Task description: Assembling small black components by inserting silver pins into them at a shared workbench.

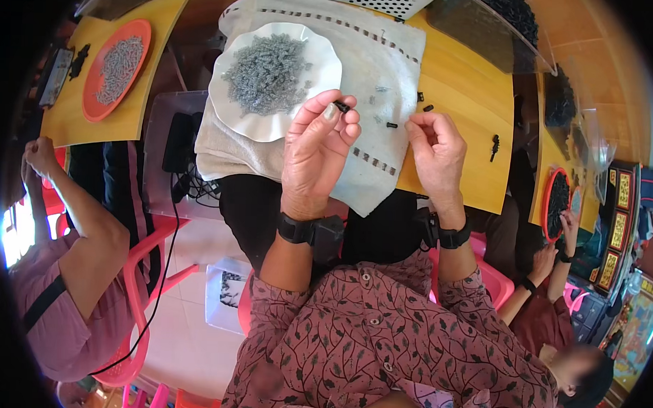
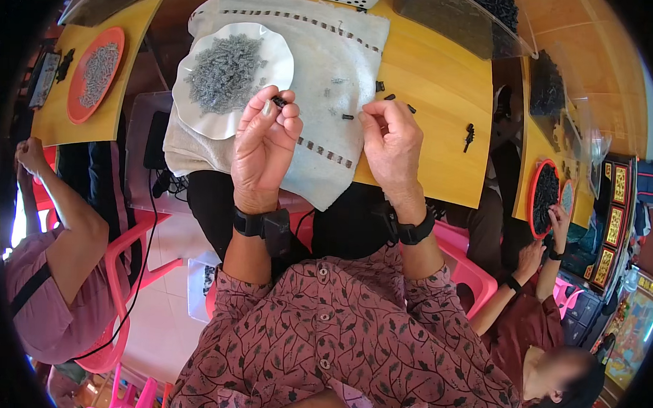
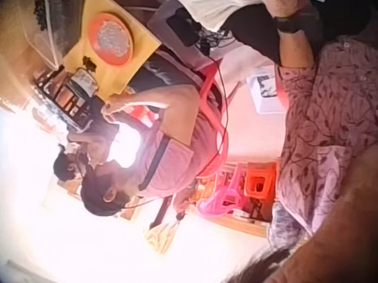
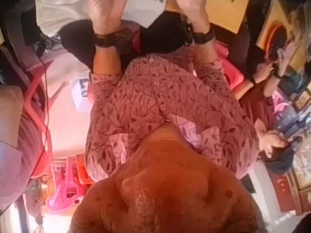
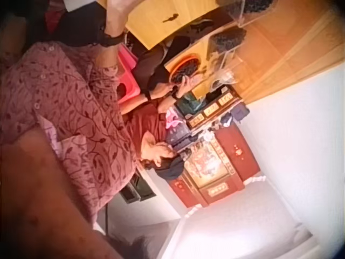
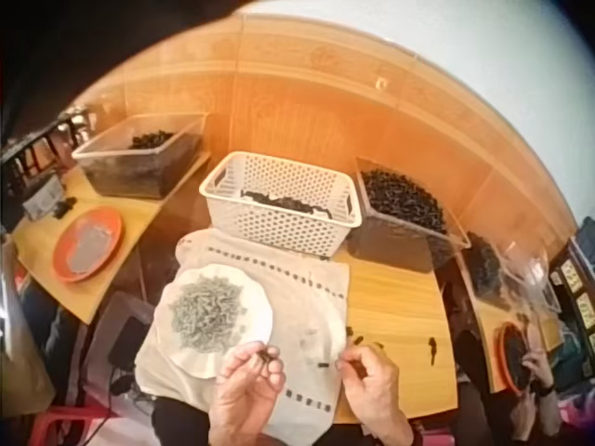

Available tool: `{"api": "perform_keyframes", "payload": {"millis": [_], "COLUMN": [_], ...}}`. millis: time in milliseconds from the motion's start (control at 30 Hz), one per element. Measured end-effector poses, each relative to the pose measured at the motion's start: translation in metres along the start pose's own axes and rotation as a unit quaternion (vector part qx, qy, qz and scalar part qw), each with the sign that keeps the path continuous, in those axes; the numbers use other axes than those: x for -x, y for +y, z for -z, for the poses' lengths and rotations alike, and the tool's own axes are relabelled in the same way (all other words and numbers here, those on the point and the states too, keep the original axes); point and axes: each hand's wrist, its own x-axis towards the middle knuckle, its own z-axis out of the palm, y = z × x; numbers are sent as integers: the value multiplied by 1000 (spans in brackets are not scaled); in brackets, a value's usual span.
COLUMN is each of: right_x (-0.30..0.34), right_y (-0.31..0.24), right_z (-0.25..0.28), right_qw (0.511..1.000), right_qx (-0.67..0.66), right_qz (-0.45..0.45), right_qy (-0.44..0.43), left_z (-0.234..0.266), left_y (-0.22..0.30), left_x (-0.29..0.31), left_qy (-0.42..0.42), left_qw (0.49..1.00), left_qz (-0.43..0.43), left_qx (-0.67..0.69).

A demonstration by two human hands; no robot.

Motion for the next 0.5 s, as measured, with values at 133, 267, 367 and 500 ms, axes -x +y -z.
{"api": "perform_keyframes", "payload": {"millis": [133,267,367,500], "right_x": [3,0,1,6], "right_y": [5,12,13,5], "right_z": [-6,-6,-5,-10], "right_qw": [999,996,994,990], "right_qx": [17,50,73,98], "right_qz": [40,73,83,85], "right_qy": [-15,-21,-24,-48], "left_z": [0,1,2,1], "left_y": [-2,-6,-8,-11], "left_x": [1,0,0,1], "left_qy": [8,0,-7,1], "left_qw": [1000,998,997,997], "left_qz": [-10,-9,7,12], "left_qx": [-23,-58,-77,-83]}}
